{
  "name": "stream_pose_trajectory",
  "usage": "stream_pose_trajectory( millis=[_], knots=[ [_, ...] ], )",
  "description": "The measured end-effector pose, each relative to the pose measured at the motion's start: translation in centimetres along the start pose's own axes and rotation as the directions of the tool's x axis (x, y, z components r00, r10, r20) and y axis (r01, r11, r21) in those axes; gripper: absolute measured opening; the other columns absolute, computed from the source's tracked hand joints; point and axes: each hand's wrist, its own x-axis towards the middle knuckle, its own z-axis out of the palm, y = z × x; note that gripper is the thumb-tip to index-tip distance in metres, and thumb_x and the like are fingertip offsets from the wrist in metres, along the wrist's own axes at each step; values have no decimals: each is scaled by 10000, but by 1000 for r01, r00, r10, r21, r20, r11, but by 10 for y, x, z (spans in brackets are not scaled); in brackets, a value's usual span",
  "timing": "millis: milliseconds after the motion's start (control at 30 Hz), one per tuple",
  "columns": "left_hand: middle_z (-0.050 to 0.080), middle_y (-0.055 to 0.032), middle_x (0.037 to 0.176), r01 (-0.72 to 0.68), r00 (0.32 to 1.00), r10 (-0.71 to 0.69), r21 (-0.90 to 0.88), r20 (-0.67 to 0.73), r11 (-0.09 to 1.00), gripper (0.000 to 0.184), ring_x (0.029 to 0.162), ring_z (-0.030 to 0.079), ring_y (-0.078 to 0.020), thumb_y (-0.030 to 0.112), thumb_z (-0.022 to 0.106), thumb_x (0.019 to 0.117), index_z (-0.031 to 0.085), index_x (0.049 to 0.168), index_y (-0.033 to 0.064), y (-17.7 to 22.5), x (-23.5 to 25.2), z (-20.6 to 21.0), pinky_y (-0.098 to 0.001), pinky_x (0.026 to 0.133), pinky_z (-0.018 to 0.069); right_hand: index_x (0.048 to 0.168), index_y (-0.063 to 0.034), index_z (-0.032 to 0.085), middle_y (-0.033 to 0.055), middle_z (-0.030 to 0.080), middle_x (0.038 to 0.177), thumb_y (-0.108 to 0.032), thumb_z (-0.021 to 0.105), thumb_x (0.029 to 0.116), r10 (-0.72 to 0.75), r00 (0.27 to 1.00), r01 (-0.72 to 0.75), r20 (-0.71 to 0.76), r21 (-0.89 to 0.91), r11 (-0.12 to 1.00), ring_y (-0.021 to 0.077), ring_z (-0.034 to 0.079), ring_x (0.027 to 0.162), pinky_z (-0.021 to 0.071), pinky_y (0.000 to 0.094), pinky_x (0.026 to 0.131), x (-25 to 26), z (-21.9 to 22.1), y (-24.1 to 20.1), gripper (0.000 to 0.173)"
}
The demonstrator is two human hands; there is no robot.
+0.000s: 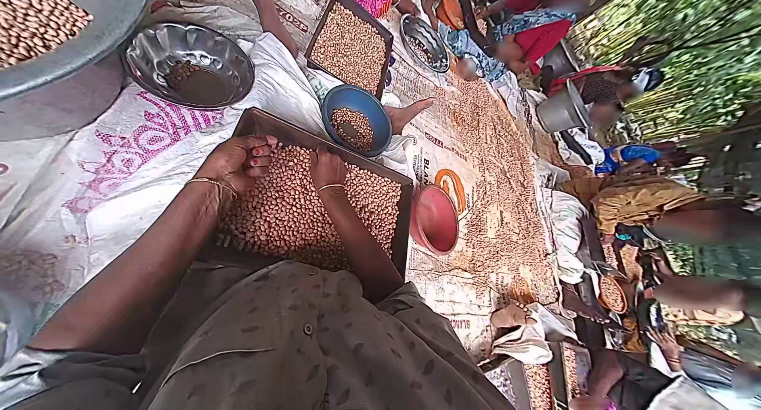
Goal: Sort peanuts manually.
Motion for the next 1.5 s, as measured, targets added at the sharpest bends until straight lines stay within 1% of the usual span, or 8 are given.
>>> stream_pose_trajectory(
  millis=[233, 400, 500, 600, 733, 1067, 1367, 1500],
  knots=[
    [380, 105, 576, -210, 975, 223, 373, 10, 904, 191, 415, 299, 17, 92, 466, 1066, 572, 914, 140, 20, 25, 36, -132, 383, 243, 1011, 27, 735, 183, 740, 919, -147, 622, 1006, -142, 982, 182, -121, 451, 874, 317, 713, 879, 551, 522, 825, 10, 5, 32, 207],
    [593, -166, 855, -229, 931, 361, 848, 49, 478, 180, 755, 531, -253, 119, 576, 1026, 650, 977, -37, -12, 68, 12, -479, 711, 440, 1070, -97, 673, -112, 330, 509, -199, 449, 1100, 130, 991, 45, -30, 992, -118, -4, 257, 367, 238, 168, 357, 26, -38, 42, 248],
    [660, -273, 985, -193, 953, 290, 915, 88, 355, 208, 944, 629, -424, 130, 579, 1029, 673, 1019, -55, -13, 65, 6, -659, 849, 453, 1027, -8, 672, -76, 384, 554, -158, 438, 1100, 29, 999, 35, -41, 985, 169, 3, 297, 406, 264, 161, 381, 26, -30, 40, 287],
    [544, -63, 728, -333, 928, 324, 799, 183, 501, 195, 624, 476, -143, 114, 535, 1058, 674, 953, 26, -2, 57, 2, -334, 597, 423, 941, 39, 677, 15, 531, 688, -100, 518, 1053, -267, 956, 251, -118, 801, 544, 57, 450, 591, 414, 242, 588, 19, -4, 25, 239],
    [412, 131, 582, -390, 878, 326, 129, 350, 912, 318, 415, 337, 49, 110, 335, 1089, 632, 983, 152, 22, 38, -7, -97, 378, 283, 1057, 70, 696, 189, 695, 901, -80, 542, 1035, -438, 898, 361, -41, 639, 680, 266, 664, 832, 533, 455, 799, 12, 13, -5, 216],
    [391, 133, 572, -438, 863, 461, -146, 207, 887, 351, 421, 338, 33, 147, 273, 1110, 603, 993, 169, 34, 39, -27, -106, 397, 289, 1322, -75, 648, 217, 733, 1057, -241, 497, 1078, -361, 914, 360, 186, 38, 932, 410, 711, 1014, 551, 587, 830, -7, 17, -56, 332],
    [398, 123, 583, -437, 858, 442, -81, 264, 896, 322, 425, 337, 23, 140, 311, 1103, 611, 988, 166, 33, 40, -26, -114, 395, 288, 1126, 13, 707, 184, 737, 952, -172, 595, 1019, -417, 908, 380, 39, 344, 859, 311, 720, 892, 571, 489, 802, 8, 30, -35, 241],
    [400, 122, 582, -446, 850, 449, -78, 277, 892, 309, 425, 338, 22, 130, 321, 1099, 606, 982, 163, 32, 41, -25, -116, 394, 288, 956, -55, 640, -56, 522, 604, -34, 499, 962, -435, 899, -62, 48, 998, -20, -11, 372, 411, 304, 147, 376, 15, 19, -14, 143]
  ],
)
